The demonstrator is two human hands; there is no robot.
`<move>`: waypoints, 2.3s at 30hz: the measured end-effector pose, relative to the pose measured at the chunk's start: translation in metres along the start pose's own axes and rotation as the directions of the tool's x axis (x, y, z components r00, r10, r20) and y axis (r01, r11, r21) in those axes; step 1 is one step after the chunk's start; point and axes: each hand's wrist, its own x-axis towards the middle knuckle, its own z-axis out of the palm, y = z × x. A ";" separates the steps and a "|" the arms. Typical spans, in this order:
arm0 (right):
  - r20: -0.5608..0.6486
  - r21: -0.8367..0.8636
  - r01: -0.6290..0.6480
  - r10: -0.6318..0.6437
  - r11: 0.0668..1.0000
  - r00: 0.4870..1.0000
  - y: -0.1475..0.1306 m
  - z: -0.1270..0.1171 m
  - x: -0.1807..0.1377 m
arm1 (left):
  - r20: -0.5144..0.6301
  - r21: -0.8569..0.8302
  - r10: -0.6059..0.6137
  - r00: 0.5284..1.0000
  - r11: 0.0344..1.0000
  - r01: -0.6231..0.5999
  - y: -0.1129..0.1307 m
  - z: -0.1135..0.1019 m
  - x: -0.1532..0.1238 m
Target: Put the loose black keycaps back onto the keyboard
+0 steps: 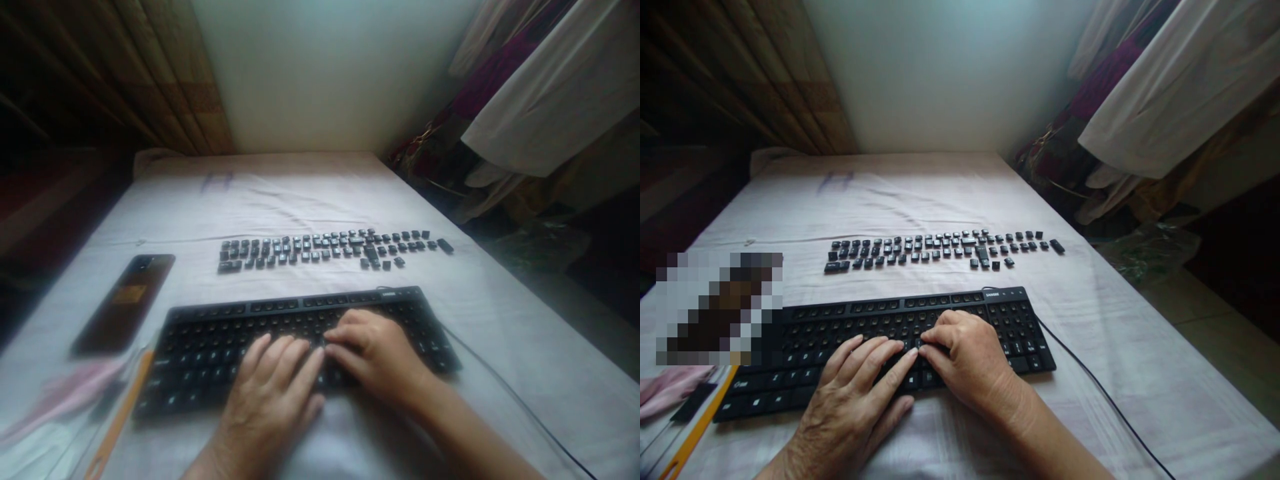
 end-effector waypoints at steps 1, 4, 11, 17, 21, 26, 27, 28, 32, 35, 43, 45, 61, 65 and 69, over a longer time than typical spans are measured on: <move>0.004 -0.007 -0.001 0.001 1.000 1.000 0.000 0.000 0.000 | 0.003 -0.001 -0.001 1.000 1.000 0.001 0.000 0.000 0.000; 0.020 -0.063 -0.001 0.002 0.998 1.000 0.000 0.001 0.001 | 0.015 0.002 -0.005 1.000 1.000 0.005 -0.001 0.000 -0.001; 0.033 -0.086 -0.002 0.005 0.996 0.999 -0.001 0.002 0.001 | 0.025 0.006 -0.008 1.000 1.000 0.008 -0.001 0.002 -0.001; 0.025 0.173 -0.017 0.013 0.985 1.000 0.007 -0.006 0.003 | 0.017 0.019 0.010 1.000 1.000 -0.010 -0.001 0.000 0.000; -0.006 0.354 -0.053 0.059 0.934 0.998 0.013 -0.018 0.006 | 0.029 0.017 0.009 1.000 1.000 -0.010 -0.002 0.000 -0.001; 0.014 0.438 -0.098 0.103 0.894 0.995 0.017 -0.025 0.006 | 0.026 -0.003 0.003 1.000 1.000 -0.003 -0.002 0.001 -0.002; 0.017 0.446 -0.104 0.108 0.889 0.994 0.018 -0.026 0.006 | 0.022 -0.007 0.004 1.000 1.000 -0.003 -0.002 0.001 -0.002; 0.016 0.452 -0.112 0.117 0.885 0.993 0.019 -0.026 0.006 | 0.016 -0.012 0.003 1.000 1.000 -0.003 -0.002 0.001 -0.002; -0.034 0.450 -0.144 0.178 0.881 0.983 0.024 -0.033 0.007 | -0.015 -0.024 0.007 1.000 1.000 -0.008 -0.003 0.001 -0.002; -0.088 0.409 -0.163 0.217 0.898 0.972 0.028 -0.042 0.010 | -0.043 -0.022 0.024 0.999 0.999 -0.025 -0.006 0.003 -0.002; -0.159 -0.049 -0.155 0.146 0.987 0.976 0.053 -0.070 0.024 | -0.145 0.019 0.083 0.986 0.996 -0.081 -0.016 0.019 -0.005; -0.174 -0.180 -0.179 0.148 0.967 0.974 0.060 -0.074 0.030 | -0.164 0.026 0.085 0.983 0.996 -0.082 -0.018 0.022 -0.007; -0.096 -0.599 -0.197 0.175 0.776 0.980 0.071 -0.070 0.068 | -0.197 -0.002 0.092 0.976 0.996 -0.095 -0.012 0.015 -0.001; -0.083 -0.601 -0.188 0.172 0.777 0.981 0.073 -0.068 0.070 | -0.150 -0.018 0.069 0.986 0.997 -0.073 -0.008 0.009 -0.001; -0.094 -0.587 -0.201 0.181 0.784 0.979 0.069 -0.068 0.069 | -0.115 -0.006 0.068 0.991 0.998 -0.069 -0.006 0.006 0.000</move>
